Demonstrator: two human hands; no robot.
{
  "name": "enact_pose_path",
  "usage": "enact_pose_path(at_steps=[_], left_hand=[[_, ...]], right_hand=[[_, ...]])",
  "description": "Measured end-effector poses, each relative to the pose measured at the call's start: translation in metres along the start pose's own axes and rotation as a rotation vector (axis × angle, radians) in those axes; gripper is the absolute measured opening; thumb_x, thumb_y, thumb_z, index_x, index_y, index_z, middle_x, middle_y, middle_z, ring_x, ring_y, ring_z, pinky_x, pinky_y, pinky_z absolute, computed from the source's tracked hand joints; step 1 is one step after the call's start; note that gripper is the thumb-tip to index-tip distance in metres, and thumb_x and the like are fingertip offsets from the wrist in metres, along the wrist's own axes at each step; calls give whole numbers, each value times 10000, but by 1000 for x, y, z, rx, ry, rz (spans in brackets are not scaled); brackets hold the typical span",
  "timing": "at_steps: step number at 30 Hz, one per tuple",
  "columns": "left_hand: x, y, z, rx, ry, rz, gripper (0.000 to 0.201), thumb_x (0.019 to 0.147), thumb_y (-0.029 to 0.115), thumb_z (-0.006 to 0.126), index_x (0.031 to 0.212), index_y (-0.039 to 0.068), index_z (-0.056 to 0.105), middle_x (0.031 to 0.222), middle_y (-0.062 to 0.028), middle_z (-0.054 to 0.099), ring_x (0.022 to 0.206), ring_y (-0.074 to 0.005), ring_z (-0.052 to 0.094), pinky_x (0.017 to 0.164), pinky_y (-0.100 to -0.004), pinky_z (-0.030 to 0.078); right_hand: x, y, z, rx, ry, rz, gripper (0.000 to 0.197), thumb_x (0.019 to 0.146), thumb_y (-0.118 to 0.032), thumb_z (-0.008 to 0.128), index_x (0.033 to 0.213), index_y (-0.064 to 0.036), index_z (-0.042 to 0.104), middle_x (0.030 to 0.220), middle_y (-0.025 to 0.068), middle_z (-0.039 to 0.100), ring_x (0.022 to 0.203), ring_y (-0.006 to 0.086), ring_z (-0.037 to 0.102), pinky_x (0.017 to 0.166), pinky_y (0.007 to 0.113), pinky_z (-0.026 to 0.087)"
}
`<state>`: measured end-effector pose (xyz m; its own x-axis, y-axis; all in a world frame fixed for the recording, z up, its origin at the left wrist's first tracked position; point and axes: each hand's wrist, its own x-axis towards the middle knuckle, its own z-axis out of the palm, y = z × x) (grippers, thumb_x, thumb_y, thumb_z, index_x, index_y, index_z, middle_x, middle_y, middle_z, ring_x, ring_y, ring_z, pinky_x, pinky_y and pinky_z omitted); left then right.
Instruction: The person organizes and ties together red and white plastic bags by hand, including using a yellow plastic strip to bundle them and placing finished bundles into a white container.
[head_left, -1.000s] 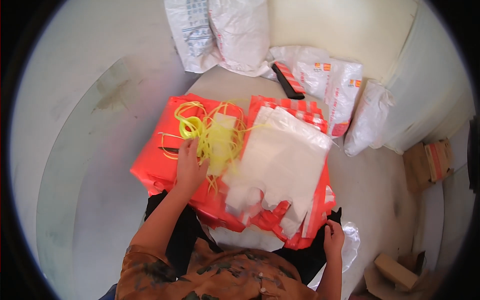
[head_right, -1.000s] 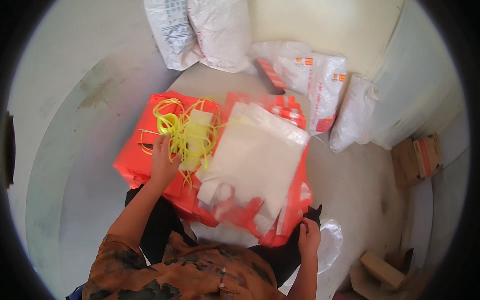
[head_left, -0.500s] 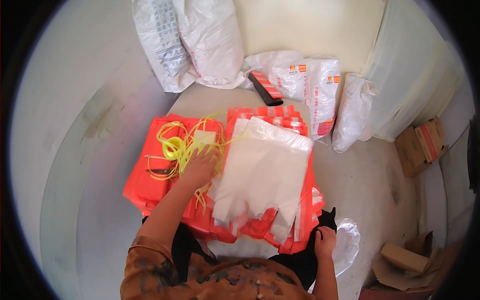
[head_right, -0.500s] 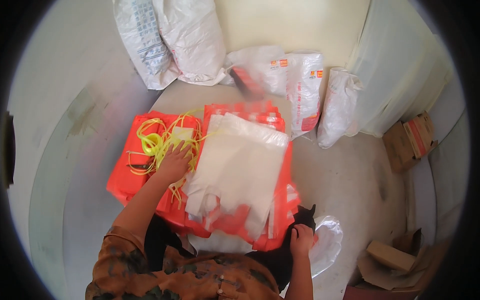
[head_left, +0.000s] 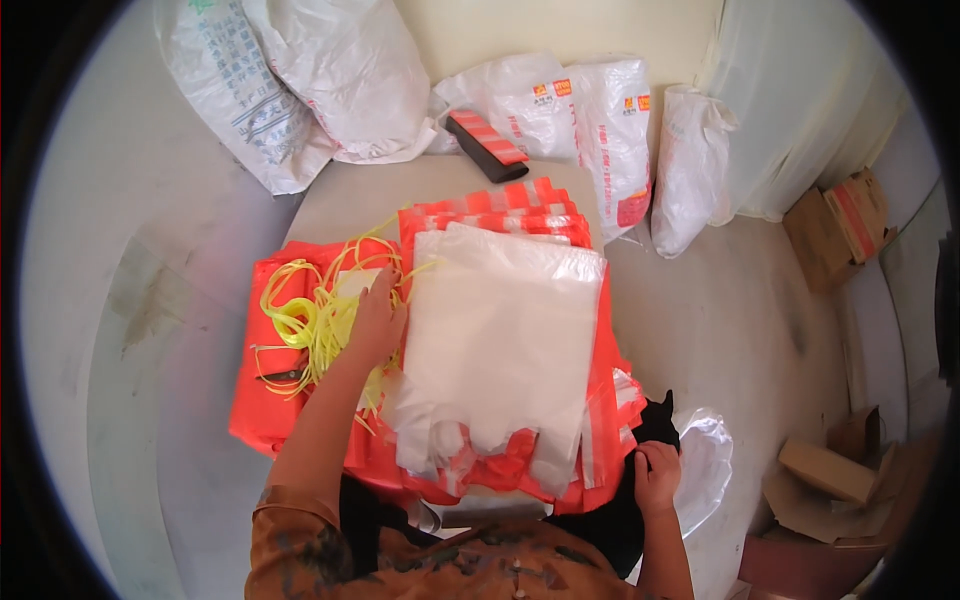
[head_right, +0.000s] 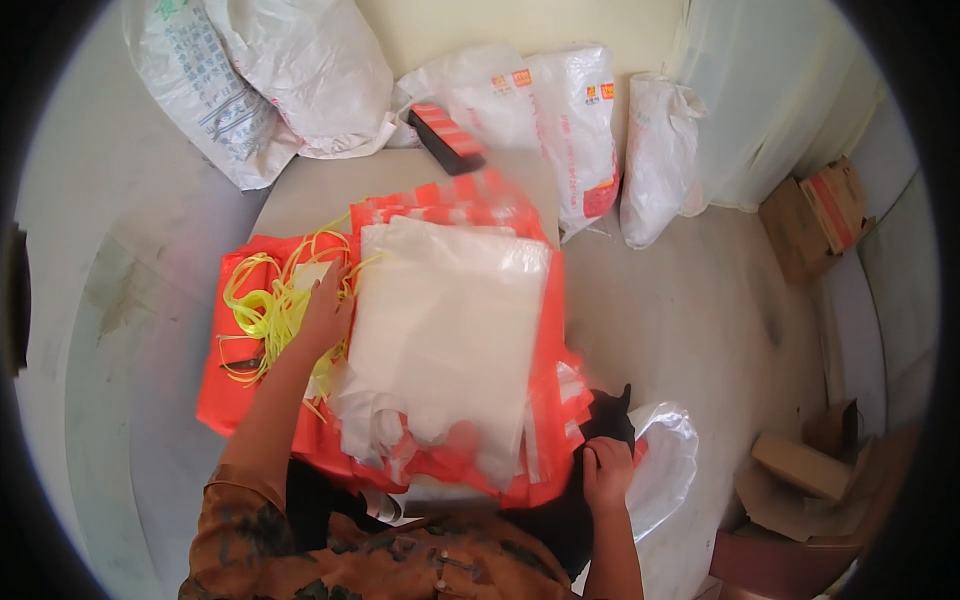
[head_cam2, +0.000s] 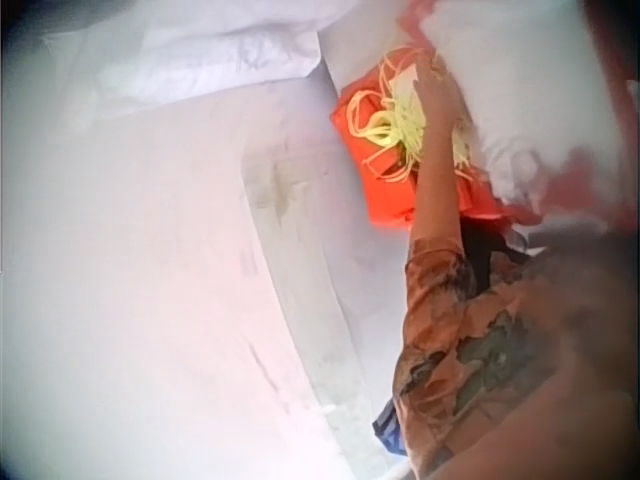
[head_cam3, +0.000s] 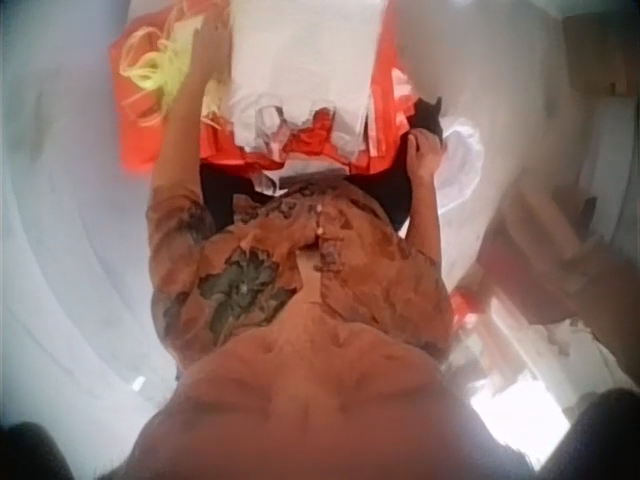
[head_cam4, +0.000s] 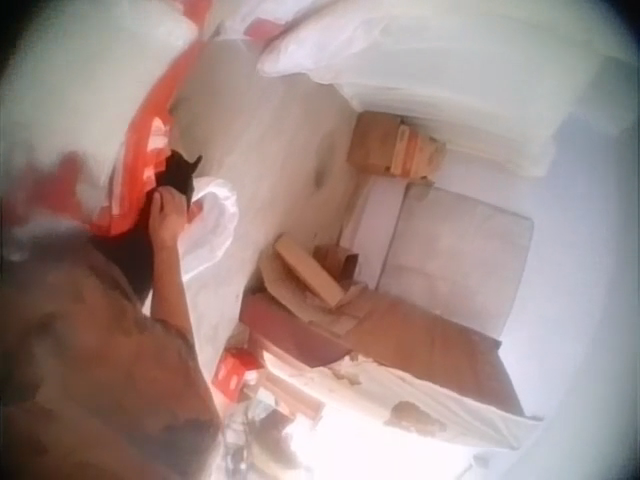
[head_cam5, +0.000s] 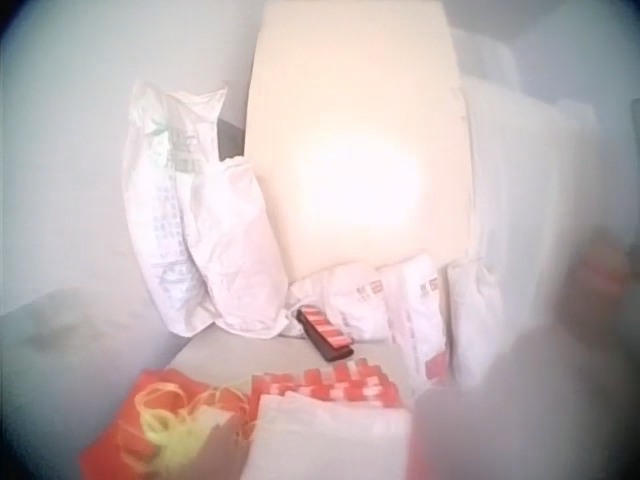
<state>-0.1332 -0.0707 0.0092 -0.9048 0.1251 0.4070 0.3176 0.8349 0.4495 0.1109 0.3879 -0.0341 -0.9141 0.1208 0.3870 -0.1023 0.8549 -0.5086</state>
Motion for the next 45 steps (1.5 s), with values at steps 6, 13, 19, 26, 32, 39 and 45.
enact_pose_path(at_steps=[6, 13, 19, 26, 32, 39, 45], left_hand=[[-3, -18, -15, 671, -428, -82, 529, 924, 219, 564, 1434, 101, 483, 1534, -159, 406, 1449, -416, 291, 1168, -558, 262], [-36, 17, -44, 454, -167, 33, 666, 811, 108, 674, 1430, 52, 432, 1524, -159, 397, 1462, -385, 283, 1172, -549, 252], [-97, 120, -54, 109, -165, 339, 546, 778, 70, 658, 1310, 68, 534, 1461, -149, 471, 1432, -388, 343, 1147, -560, 289], [-124, 140, -14, 140, -333, 438, 565, 745, 45, 608, 1306, 64, 550, 1445, -129, 504, 1411, -343, 396, 1132, -545, 333], [-127, 137, -1, 130, -339, 407, 586, 756, 54, 610, 1337, 73, 544, 1470, -129, 490, 1400, -326, 417, 1129, -532, 341], [-125, 140, -4, -1, -376, 347, 557, 756, 4, 616, 1309, 68, 586, 1434, -133, 531, 1390, -334, 431, 1131, -521, 332], [-116, 118, 9, -323, -217, 90, 300, 870, 67, 641, 1167, 48, 678, 1150, -154, 697, 1104, -284, 654, 951, -377, 498]], right_hand=[[0, 3, 1, 26, 17, -10, 71, 827, -55, 665, 888, -30, 692, 942, 130, 683, 895, 339, 624, 810, 412, 505], [-2, 4, 0, 60, 24, -32, 71, 837, -62, 660, 896, -36, 689, 949, 131, 682, 898, 349, 622, 814, 423, 501], [-7, 2, 0, 52, 36, -38, 62, 841, -81, 658, 881, -38, 679, 949, 130, 680, 902, 358, 615, 826, 435, 489], [-15, 11, 3, 59, 55, -20, 61, 845, -94, 660, 876, -48, 684, 955, 125, 681, 911, 346, 616, 835, 432, 491], [-16, 15, -1, 92, 93, -35, 64, 844, -97, 663, 878, -48, 687, 952, 122, 681, 916, 345, 618, 831, 428, 494], [-15, 20, -1, 122, 110, -40, 56, 837, -96, 672, 859, -48, 691, 932, 122, 685, 906, 343, 623, 827, 426, 497], [-16, 18, -2, 160, 137, -47, 50, 828, -89, 678, 850, -45, 689, 911, 119, 684, 888, 345, 625, 813, 431, 500]])
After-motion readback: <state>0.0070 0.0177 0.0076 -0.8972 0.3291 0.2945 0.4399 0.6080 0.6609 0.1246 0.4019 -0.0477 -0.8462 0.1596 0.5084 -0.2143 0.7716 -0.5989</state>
